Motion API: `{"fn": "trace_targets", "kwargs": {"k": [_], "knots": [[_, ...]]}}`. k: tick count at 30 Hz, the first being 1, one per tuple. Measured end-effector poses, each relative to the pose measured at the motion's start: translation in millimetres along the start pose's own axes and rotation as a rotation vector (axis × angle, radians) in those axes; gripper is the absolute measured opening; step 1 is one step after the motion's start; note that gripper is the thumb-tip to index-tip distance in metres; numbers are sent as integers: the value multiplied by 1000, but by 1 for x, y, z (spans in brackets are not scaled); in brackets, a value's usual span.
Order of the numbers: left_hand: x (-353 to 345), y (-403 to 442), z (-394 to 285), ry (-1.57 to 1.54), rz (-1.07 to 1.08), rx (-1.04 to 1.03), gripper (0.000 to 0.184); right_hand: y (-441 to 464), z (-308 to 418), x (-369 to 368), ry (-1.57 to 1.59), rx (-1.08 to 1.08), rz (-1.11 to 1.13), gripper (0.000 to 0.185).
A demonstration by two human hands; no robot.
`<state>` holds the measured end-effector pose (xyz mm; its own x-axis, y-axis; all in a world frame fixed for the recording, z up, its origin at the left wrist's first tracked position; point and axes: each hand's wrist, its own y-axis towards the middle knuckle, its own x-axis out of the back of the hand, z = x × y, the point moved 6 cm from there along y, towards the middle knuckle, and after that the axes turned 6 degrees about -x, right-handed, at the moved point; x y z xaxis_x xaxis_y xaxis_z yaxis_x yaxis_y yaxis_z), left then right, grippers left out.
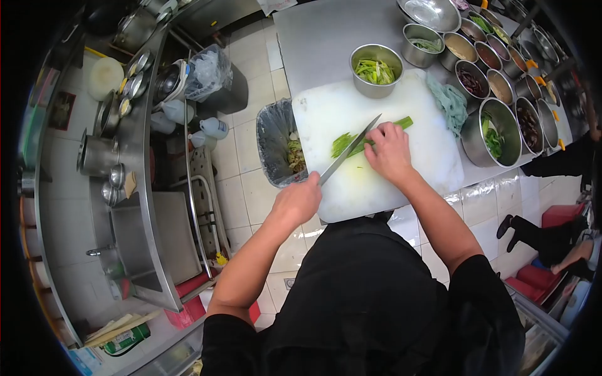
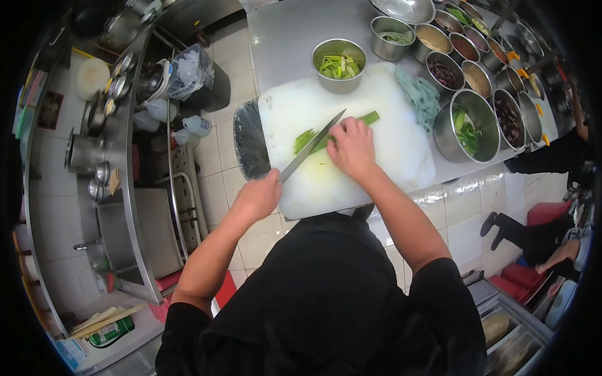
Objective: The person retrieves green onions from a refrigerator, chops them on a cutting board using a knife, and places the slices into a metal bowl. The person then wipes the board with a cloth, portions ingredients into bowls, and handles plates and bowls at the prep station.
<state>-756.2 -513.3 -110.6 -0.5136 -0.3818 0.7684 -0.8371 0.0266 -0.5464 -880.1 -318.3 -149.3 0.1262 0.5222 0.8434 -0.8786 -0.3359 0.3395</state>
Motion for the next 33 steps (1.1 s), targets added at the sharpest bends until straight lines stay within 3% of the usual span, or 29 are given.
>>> {"fn": "trace_targets", "kwargs": {"k": [5, 9, 12, 16, 20, 23, 28, 33], "knots": [[20, -11, 5, -41, -71, -32, 24, 0, 1, 1, 6, 9, -2, 15], [18, -41, 4, 55, 46, 42, 21, -7, 10, -15, 35, 17, 8, 16], [-7, -20, 12, 39, -8, 36, 21, -6, 7, -15, 45, 6, 25, 17], [8, 3, -3, 21, -25, -12, 22, 2, 1, 7, -4, -78, 11, 16], [26, -31, -10, 59, 53, -18, 24, 0, -8, -7, -4, -38, 41, 20], [-7, -25, 3, 47, 84, 41, 24, -2, -10, -12, 0, -47, 45, 19], [4, 11, -6, -1, -9, -7, 23, -1, -10, 4, 8, -31, -22, 14], [24, -28, 1, 40, 28, 23, 23, -3, 7, -14, 45, 31, -12, 12]]}}
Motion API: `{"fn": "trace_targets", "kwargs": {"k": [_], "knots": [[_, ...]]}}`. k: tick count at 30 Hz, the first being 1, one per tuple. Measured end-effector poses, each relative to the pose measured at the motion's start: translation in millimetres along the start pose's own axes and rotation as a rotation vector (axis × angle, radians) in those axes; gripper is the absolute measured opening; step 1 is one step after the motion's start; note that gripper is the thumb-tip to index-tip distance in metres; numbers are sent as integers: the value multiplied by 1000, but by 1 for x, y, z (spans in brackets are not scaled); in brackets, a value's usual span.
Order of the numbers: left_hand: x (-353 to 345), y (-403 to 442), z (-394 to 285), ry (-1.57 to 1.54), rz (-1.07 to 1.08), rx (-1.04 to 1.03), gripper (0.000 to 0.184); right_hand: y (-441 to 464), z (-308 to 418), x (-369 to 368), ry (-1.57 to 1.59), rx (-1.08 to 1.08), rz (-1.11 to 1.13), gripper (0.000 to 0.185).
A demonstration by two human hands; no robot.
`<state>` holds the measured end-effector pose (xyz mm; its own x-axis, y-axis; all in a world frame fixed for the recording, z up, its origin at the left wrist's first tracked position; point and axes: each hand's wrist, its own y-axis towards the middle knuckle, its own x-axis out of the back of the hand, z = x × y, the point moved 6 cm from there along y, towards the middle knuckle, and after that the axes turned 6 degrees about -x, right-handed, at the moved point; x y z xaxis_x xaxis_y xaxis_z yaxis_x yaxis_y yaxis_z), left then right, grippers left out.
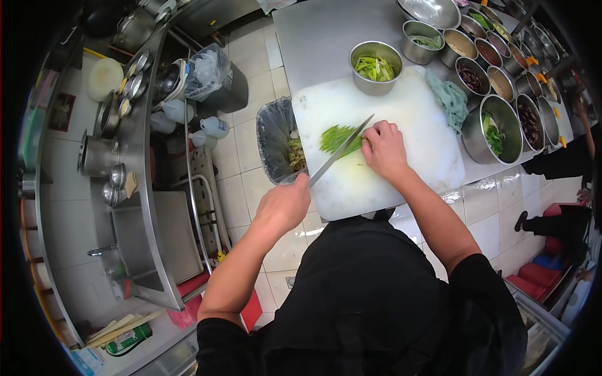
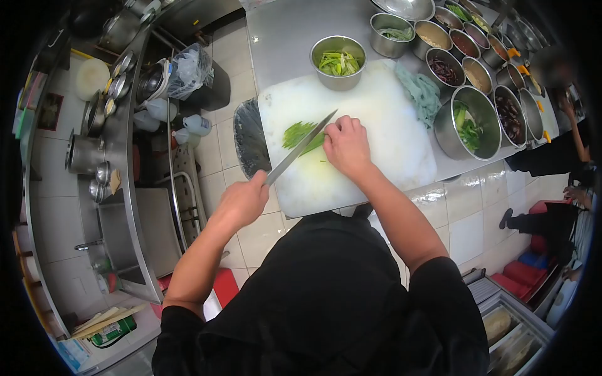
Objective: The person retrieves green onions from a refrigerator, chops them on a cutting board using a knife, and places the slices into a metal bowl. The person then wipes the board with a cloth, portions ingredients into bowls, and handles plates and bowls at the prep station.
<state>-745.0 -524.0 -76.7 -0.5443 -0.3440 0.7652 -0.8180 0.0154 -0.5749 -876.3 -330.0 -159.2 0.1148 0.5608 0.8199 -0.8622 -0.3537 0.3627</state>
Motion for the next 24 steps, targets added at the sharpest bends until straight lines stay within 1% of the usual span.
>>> {"fn": "trace_targets", "kwargs": {"k": [2, 3, 6, 8, 9, 13, 17, 20, 21, 23, 24], "knots": [[-3, -18, 2, 32, 48, 18, 23, -2, 1, -2, 16, -19, 6, 12], [-10, -16, 6, 24, 25, 17, 23, -2, 1, -3, 23, -29, 8, 12], [-37, 8, 13, 3, -37, -9, 23, 0, 1, 0, 40, -7, 5, 15], [-29, 36, 0, 3, -75, -62, 22, 2, -1, 11, -4, -82, -8, 15], [-23, 37, -3, -6, -70, -53, 22, 3, -2, 16, -28, -115, -17, 15], [7, 11, -14, -4, -38, -31, 22, 1, -10, 8, -7, -64, 39, 12], [-16, -14, 3, 47, 51, 13, 22, -3, -12, 2, 12, -70, 39, 11], [-39, 20, 1, -15, -45, -7, 22, 0, -12, 2, 10, -71, 33, 11], [-34, 28, -4, -11, -49, -26, 22, 1, -11, 5, 6, -70, 28, 11], [-19, 44, -16, -16, -61, -70, 23, 1, -12, 14, -30, -157, 25, 11], [-11, 43, -20, -18, -37, -52, 24, 5, -13, 18, -48, -192, 19, 11]]}}
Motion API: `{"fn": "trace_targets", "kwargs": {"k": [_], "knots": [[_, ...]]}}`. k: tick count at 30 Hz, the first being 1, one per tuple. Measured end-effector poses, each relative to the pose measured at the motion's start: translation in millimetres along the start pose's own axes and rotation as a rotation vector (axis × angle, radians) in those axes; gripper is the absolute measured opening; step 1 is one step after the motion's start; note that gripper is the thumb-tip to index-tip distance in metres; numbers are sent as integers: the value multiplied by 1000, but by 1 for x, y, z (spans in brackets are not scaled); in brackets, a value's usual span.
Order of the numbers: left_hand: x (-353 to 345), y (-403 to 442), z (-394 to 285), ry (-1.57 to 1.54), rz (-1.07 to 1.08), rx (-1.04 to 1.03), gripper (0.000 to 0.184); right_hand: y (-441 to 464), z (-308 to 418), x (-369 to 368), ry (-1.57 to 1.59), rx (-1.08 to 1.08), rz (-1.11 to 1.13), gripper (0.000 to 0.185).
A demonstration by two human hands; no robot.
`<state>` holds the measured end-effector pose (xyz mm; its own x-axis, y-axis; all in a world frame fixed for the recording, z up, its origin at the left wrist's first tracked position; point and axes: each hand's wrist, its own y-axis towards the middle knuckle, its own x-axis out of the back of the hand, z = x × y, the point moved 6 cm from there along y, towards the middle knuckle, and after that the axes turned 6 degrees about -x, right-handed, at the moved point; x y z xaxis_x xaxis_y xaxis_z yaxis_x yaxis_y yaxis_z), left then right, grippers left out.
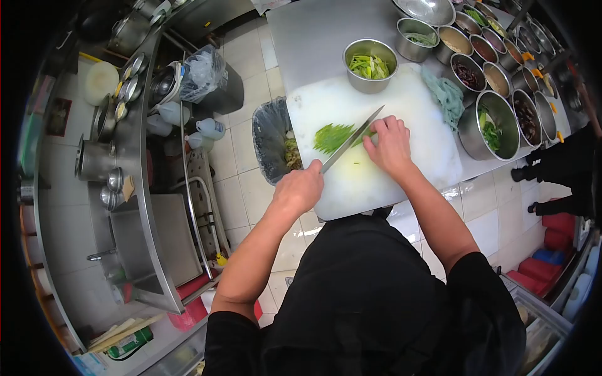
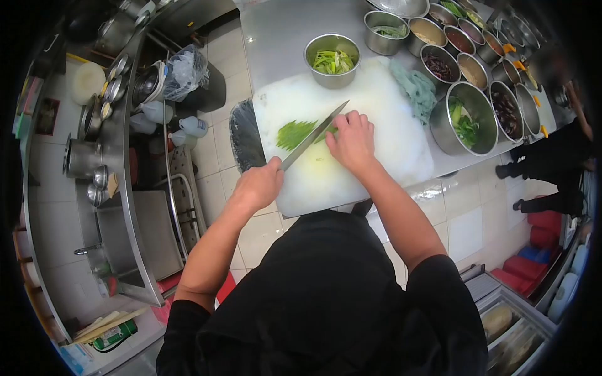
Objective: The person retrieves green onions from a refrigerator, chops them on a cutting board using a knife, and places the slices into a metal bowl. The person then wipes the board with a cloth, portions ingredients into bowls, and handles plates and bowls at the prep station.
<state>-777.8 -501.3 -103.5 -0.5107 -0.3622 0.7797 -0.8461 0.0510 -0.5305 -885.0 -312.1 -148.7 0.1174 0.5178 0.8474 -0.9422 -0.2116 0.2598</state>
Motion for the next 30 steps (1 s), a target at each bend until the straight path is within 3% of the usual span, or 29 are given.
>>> {"fn": "trace_targets", "kwargs": {"k": [3, 9, 12, 16, 24, 30], "knots": [[7, -16, 10, -8, -46, 31, 24, -3, -2, -7, 42, 93, 36, 10], [-17, -53, 21, 16, 131, 104, 26, -7, -4, -13, 107, 129, 7, 9], [-29, -8, 12, -50, -9, -10, 26, -6, -5, -15, 74, 152, 16, 10], [6, -3, -1, -43, -68, -17, 25, -10, 0, 0, 96, 170, 49, 9], [19, -55, 75, 98, -280, 117, 23, -44, 34, -16, -17, 256, 211, 12], [-22, -75, 82, 37, -213, 109, 22, -32, 58, -11, -38, 255, 373, 11]]}}
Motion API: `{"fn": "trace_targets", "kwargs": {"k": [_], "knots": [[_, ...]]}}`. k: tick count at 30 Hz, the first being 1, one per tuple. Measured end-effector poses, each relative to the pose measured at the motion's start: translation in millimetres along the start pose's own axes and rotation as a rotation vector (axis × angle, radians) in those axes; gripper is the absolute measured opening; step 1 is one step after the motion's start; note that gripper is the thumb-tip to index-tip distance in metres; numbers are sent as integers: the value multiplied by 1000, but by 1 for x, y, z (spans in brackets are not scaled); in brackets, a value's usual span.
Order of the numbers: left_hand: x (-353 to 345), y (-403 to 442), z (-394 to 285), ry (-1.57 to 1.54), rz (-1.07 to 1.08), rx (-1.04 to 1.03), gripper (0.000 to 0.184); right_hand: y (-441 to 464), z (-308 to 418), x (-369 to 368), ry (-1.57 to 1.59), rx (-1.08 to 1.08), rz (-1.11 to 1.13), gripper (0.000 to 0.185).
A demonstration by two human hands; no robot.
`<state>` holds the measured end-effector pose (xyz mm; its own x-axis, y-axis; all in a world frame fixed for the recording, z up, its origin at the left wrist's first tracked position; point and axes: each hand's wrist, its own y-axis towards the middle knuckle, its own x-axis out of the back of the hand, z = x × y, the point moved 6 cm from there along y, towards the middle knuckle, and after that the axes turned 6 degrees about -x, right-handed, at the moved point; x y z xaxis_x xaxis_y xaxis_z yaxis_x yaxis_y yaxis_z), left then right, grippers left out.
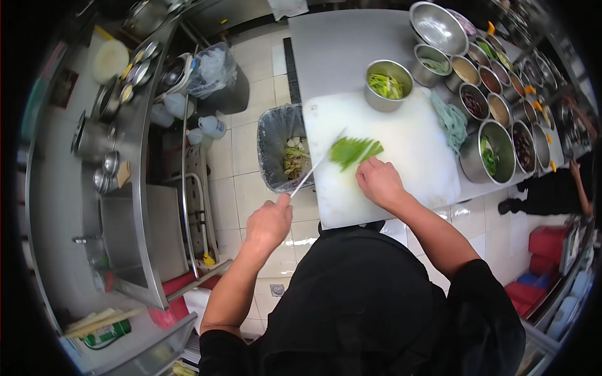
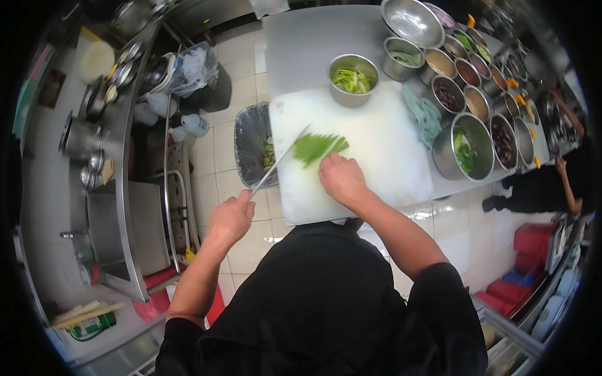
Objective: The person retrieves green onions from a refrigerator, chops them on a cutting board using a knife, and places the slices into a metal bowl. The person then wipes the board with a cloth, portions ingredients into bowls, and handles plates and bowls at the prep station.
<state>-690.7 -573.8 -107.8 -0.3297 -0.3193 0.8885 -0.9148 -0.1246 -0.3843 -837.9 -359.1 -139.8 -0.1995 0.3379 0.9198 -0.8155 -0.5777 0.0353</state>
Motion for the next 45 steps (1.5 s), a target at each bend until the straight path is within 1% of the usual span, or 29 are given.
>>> {"fn": "trace_targets", "kwargs": {"k": [1, 4, 6, 7, 10, 13, 15, 16, 18, 19, 21, 24, 27, 31, 35, 37, 40, 43, 45], "knots": [[-2, -3, -1, -18, -2, -1, 22, 6, 9, 6, 41, 17, 30, 11], [-8, -8, -8, -58, 4, -7, 23, 51, 63, 33, 211, 179, -151, 10], [-10, -10, -11, -101, -43, -21, 24, 91, 95, 35, 174, 176, -60, 14], [-9, -10, -12, -119, -64, -33, 24, 106, 101, 35, 156, 169, -18, 16], [-7, -6, -7, -165, -28, -35, 26, 127, 85, 47, 177, 160, -73, 22], [1, -4, 3, -248, 90, 0, 27, 107, 23, 66, 199, -29, -147, 27], [7, -6, 8, -309, 133, 19, 29, 80, -35, 57, 74, -280, -32, 43], [7, -5, 10, -337, 155, 31, 29, 68, -51, 49, 48, -392, 55, 49], [2, -4, 9, -329, 126, 1, 30, 40, -71, 33, 7, -621, 230, 61], [1, -3, 6, -322, 113, -19, 30, 33, -66, 25, 26, -593, 175, 64], [-5, -1, -1, -383, 205, -23, 30, 29, -39, 9, 60, -543, 66, 71], [-10, -1, -16, -558, 338, 26, 29, 37, -5, 10, 239, -612, 117, 69], [-24, -2, -21, -788, 436, 60, 28, 36, -9, -1, 327, -528, 58, 63], [-39, 2, -26, -1001, 547, 53, 26, 28, -22, -2, 381, -387, -65, 47], [-25, 1, -41, -1071, 548, 22, 25, 27, -30, 13, 394, -357, -109, 45], [-7, -1, -54, -1147, 530, -16, 25, 38, -25, 46, 355, -312, -119, 45], [29, 15, -82, -1178, 456, -131, 22, 74, -28, 109, 169, -207, -178, 46], [60, 27, -117, -1266, 421, -68, 24, 135, -56, 142, 94, -282, -1, 48], [56, 27, -111, -1245, 383, -83, 26, 166, -73, 145, 44, -314, 82, 48]]}}
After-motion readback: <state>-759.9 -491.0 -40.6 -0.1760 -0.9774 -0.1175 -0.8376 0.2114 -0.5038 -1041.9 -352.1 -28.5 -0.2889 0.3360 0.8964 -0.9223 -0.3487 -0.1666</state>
